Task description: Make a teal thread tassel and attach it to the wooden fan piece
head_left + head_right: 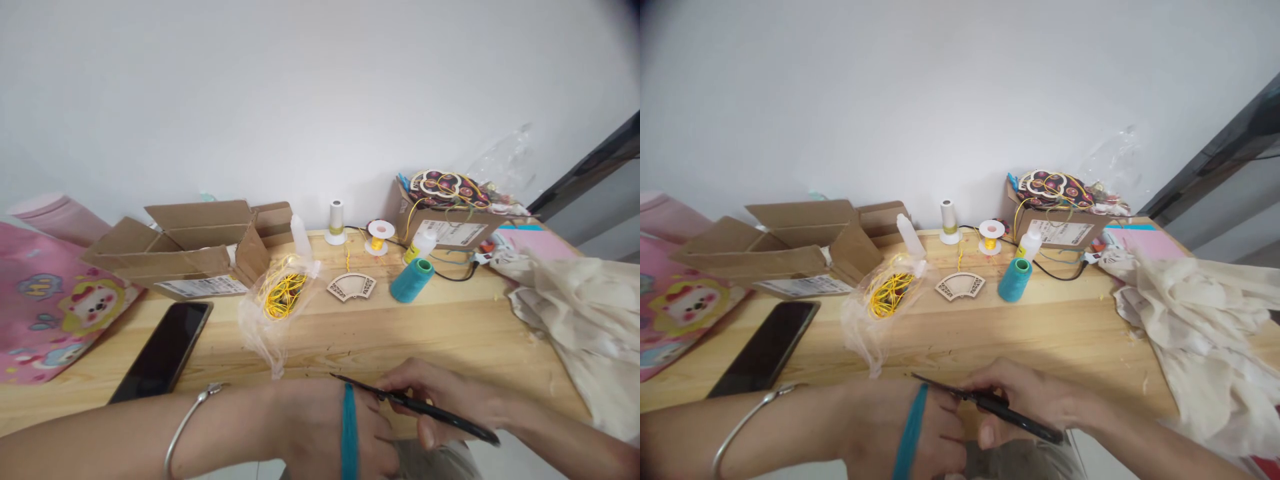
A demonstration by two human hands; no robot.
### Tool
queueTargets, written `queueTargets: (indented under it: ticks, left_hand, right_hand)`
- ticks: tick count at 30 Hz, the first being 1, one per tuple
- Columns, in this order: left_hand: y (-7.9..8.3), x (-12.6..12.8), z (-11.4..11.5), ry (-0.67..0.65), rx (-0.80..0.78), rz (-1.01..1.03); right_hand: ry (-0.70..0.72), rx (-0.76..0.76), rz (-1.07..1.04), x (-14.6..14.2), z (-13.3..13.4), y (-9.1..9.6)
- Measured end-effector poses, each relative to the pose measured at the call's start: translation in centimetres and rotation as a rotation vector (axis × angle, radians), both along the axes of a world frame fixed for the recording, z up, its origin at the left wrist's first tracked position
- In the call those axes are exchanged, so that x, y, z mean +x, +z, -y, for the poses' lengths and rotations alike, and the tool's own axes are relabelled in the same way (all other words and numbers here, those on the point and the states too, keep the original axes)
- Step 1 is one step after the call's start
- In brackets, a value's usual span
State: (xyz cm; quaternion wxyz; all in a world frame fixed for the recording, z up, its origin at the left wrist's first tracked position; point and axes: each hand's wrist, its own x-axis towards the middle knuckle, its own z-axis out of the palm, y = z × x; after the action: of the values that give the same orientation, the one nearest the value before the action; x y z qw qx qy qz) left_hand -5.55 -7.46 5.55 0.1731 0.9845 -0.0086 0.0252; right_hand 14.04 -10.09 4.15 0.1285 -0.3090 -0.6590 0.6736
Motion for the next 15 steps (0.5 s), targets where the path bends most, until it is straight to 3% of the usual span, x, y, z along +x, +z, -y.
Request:
queueTargets:
  ticks: [3, 8, 11, 15]
  left_hand:
    - [0.3, 0.1, -0.2, -0.238, -0.095, 0.065]
    - [0.1, 0.3, -0.2, -0.252, -0.116, 0.091]
    - [-0.1, 0.2, -0.6, -0.246, -0.165, 0.137]
    - [1.4, 0.3, -2.1, -0.173, -0.414, 0.116]
  right_hand:
    - [-0.024, 0.036, -0.010, -0.1, -0.1, 0.0]
    - [-0.042, 0.121, 0.133, 1.0, -0.6, 0.3]
    - [-0.078, 0.237, 0.349, 4.7, -1.0, 0.6]
    - [-0.341, 0.450, 0.700, 12.4, -0.7, -0.7]
